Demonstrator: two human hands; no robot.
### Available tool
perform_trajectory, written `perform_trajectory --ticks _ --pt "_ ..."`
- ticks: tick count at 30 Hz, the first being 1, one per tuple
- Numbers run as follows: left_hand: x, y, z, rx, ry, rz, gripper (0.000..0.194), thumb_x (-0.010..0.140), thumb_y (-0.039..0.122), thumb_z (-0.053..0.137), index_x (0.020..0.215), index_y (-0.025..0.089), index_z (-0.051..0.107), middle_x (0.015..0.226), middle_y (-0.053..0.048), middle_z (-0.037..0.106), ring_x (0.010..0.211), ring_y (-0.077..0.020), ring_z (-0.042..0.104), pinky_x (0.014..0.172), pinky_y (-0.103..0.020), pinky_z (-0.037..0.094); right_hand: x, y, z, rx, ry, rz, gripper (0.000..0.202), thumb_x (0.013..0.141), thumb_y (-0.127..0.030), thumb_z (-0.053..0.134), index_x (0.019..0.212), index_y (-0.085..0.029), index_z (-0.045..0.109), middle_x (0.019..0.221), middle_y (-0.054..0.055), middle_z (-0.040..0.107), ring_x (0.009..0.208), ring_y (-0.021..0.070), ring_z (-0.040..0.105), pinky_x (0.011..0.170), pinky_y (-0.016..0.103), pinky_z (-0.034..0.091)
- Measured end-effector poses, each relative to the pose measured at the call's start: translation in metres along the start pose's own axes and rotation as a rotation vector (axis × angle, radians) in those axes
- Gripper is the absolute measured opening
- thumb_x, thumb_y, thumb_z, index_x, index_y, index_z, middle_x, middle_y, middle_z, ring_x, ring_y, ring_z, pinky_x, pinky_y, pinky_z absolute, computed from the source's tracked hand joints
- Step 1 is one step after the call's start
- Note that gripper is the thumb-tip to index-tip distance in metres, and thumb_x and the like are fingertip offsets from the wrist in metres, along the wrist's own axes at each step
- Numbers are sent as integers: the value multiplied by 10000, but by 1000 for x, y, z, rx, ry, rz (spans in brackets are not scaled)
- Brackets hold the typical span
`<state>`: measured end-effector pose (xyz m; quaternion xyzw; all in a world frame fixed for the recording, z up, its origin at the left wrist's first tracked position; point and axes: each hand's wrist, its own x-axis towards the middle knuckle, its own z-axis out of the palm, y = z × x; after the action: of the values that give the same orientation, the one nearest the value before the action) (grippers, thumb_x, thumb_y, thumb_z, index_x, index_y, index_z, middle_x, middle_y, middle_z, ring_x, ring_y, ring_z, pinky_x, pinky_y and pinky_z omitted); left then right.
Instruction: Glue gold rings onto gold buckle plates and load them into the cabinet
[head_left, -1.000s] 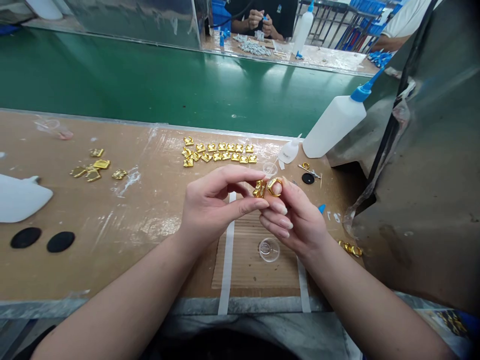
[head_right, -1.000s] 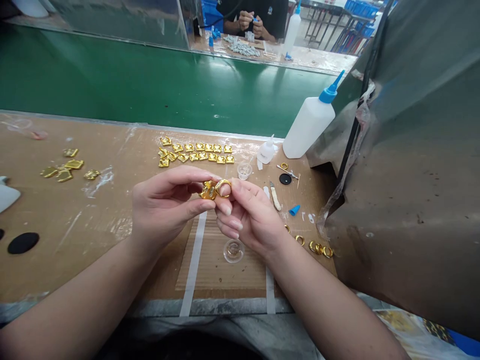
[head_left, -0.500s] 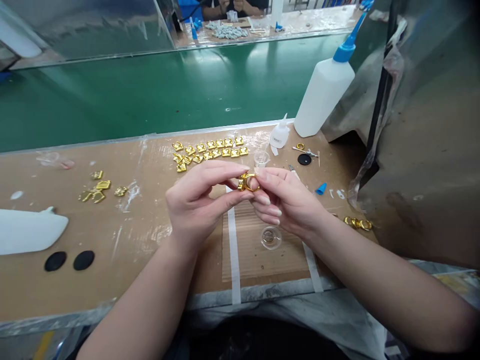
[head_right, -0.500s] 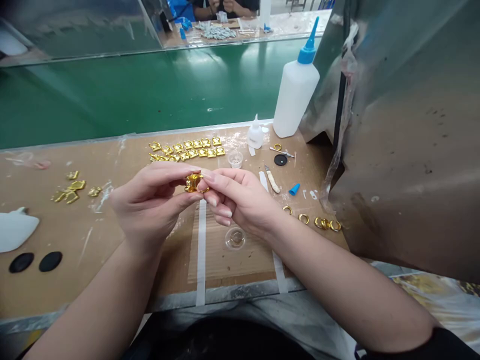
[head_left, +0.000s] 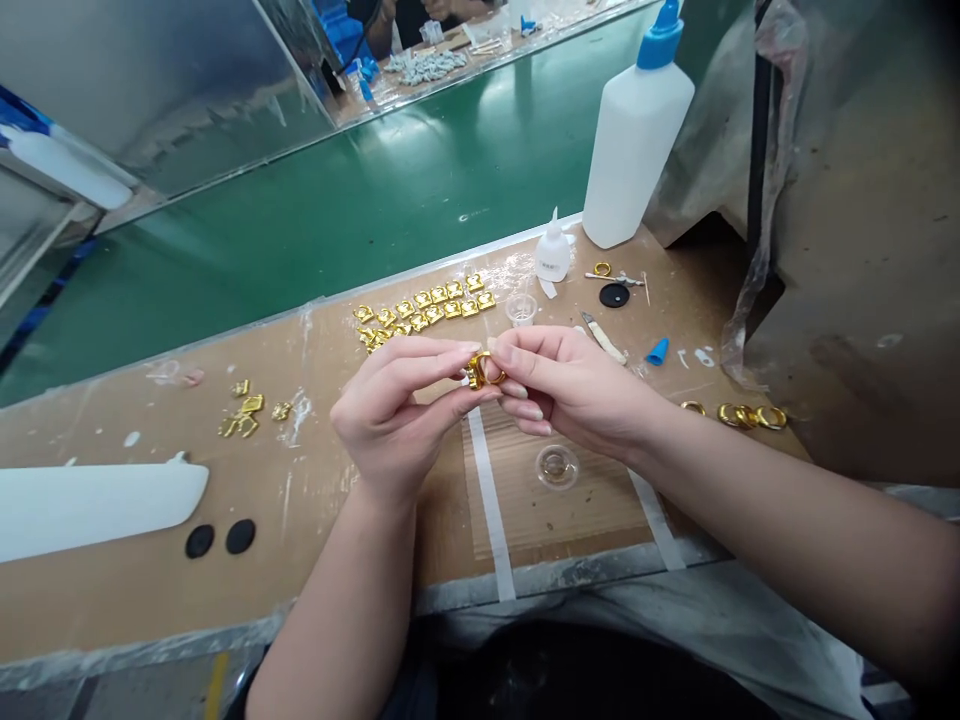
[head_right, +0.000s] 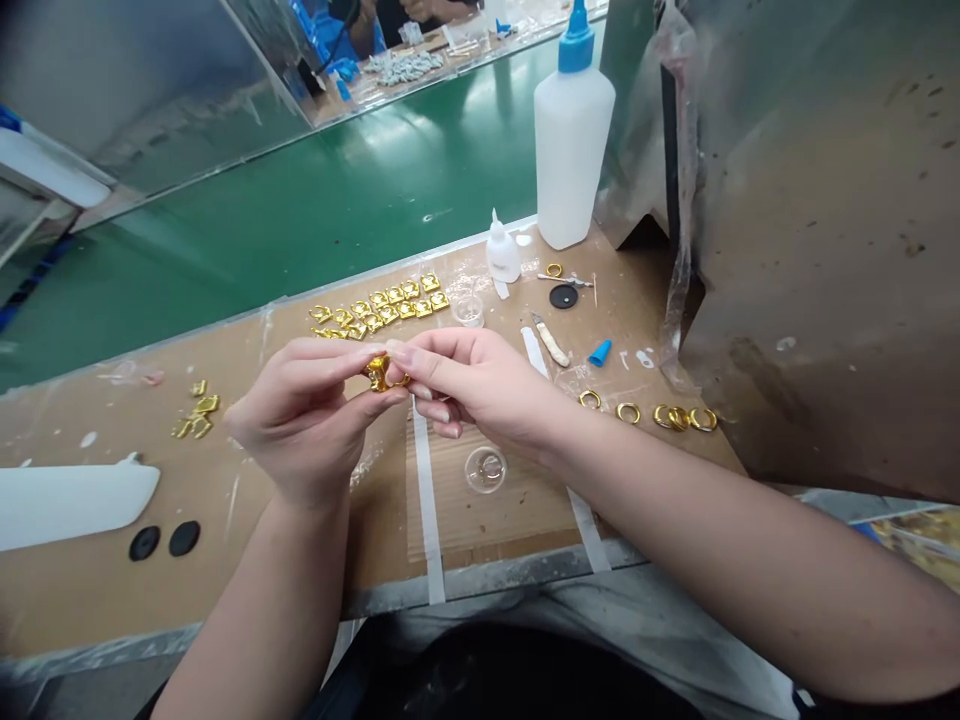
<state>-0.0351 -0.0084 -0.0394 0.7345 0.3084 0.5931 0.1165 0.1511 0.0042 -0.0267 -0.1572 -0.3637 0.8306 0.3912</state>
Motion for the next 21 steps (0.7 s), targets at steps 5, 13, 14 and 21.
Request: perform_trajectory --ticks 5,13,14,21 --pt "-1 1 -1 31 -9 -12 409 778 258 942 1147 353 793 1032 -14 784 898 -187 745 763 -340 643 1 0 -1 3 -11 7 378 836 -457 867 773 -143 667 601 -60 532 474 45 424 402 158 350" --pt "-4 1 3 -2 30 -82 393 770 255 948 1122 354 804 989 -11 780 871 -185 733 763 -342 626 2 3 -2 62 2 45 355 816 -448 882 799 -136 713 623 -57 523 496 46 416 418 155 338" --pt "-4 1 4 -23 38 -88 400 769 247 949 1127 349 804 992 -14 779 873 -182 732 770 -339 623 2 3 -1 65 7 43 351 832 -449 867 805 -133 718 630 -54 521 499 46 417 421 156 335" --pt "-5 3 9 -151 77 -181 405 784 175 932 1148 290 794 1012 -30 788 926 -169 735 793 -294 622 -1 -4 -1 74 50 66 200 892 -305 706 855 -114 749 704 -4 585 531 70 481 456 193 358"
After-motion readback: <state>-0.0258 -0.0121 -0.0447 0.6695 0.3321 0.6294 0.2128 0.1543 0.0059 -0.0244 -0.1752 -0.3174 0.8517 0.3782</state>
